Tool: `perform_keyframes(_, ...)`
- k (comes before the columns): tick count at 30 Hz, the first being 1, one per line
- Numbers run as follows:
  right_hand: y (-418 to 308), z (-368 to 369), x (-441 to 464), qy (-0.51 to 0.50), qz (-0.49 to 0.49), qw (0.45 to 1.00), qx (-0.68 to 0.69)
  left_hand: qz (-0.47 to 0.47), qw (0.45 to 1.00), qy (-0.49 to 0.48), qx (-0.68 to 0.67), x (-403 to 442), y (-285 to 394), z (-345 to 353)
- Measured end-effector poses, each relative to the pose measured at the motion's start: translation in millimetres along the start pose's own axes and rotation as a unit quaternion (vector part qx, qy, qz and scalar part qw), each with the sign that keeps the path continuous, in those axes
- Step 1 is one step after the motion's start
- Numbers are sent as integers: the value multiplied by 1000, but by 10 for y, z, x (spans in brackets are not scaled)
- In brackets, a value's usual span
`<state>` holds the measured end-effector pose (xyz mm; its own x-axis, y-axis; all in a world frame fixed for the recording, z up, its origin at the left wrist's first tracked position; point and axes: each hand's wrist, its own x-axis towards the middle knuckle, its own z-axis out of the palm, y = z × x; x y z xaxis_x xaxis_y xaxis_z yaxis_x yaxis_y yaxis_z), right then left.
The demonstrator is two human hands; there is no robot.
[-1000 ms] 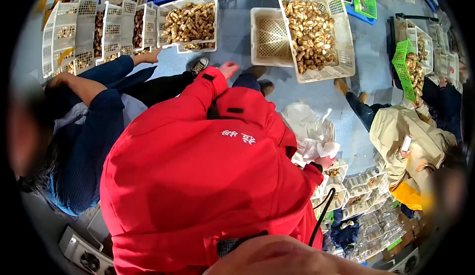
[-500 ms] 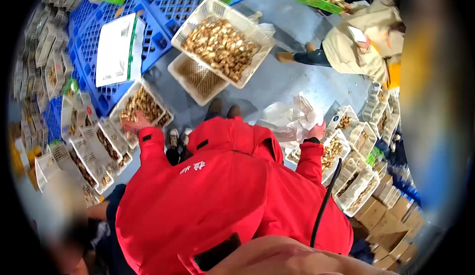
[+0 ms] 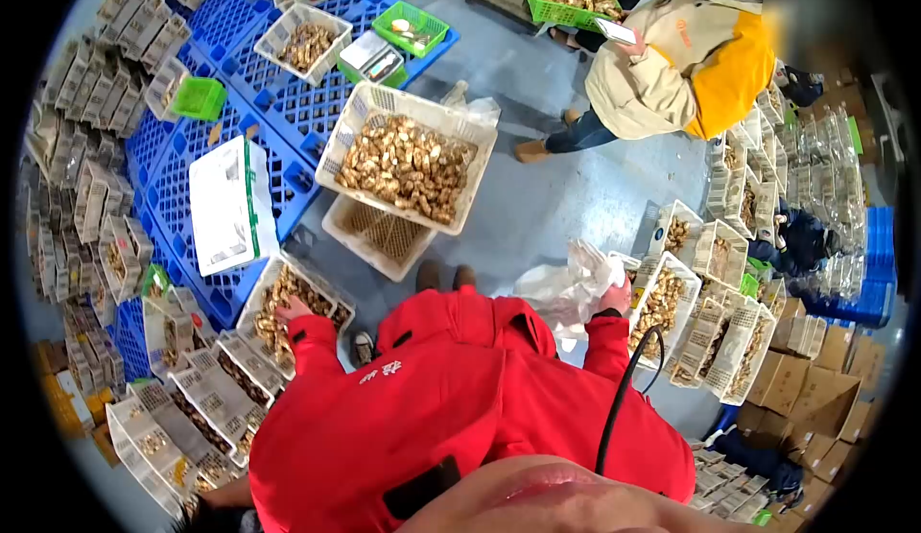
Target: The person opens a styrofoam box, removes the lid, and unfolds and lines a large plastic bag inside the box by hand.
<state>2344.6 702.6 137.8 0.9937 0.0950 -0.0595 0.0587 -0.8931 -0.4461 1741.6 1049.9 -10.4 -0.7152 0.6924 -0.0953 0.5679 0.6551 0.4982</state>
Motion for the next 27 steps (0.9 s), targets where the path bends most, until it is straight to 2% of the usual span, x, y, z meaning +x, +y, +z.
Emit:
perform_keyframes(1,-191,-134,-81,-34,19,998,48,-13,980,-156,-121,79,-139,165)
perform_keyframes(2,75,24,13,-8,28,1000,7,-122,914,-302,-240,28,-360,435)
perform_keyframes(3,353,231,108,16,35,999,-32,-171,864,-379,-285,-123,-252,442)
perform_keyframes(4,218,143,59,-4,37,999,-17,-224,806,-449,-314,-281,-137,443)
perform_keyframes(5,59,23,-20,-26,40,999,-3,-227,810,-463,-278,-632,166,187)
perform_keyframes(6,123,112,1,14,40,999,34,-151,826,-473,-266,-624,85,283)
perform_keyframes(7,-146,-97,-96,-49,37,994,89,-135,822,-484,-268,-649,50,343)
perform_keyframes(8,-25,11,-47,-29,35,997,68,-118,817,-495,-270,-663,-7,419)
perform_keyframes(10,2,92,-42,-9,34,999,39,-199,772,-519,-309,-670,49,465)
perform_keyframes(13,31,178,-13,-20,32,998,44,-164,732,-591,-297,-580,93,517)
perform_keyframes(16,-111,137,-24,-36,19,996,78,42,789,-575,-213,-486,14,578)
perform_keyframes(18,-12,264,1,-29,4,992,121,-126,750,-579,-295,-346,-19,627)
perform_keyframes(20,23,355,41,-37,-5,986,161,-205,752,-546,-309,-293,-30,635)
perform_keyframes(22,-37,334,32,-63,-2,979,194,-202,810,-489,-252,-501,215,387)
perform_keyframes(25,-94,295,1,-29,-8,990,137,-194,805,-489,-276,-545,139,355)
perform_keyframes(27,279,673,158,-32,-91,993,72,29,775,-591,-222,-352,-179,481)
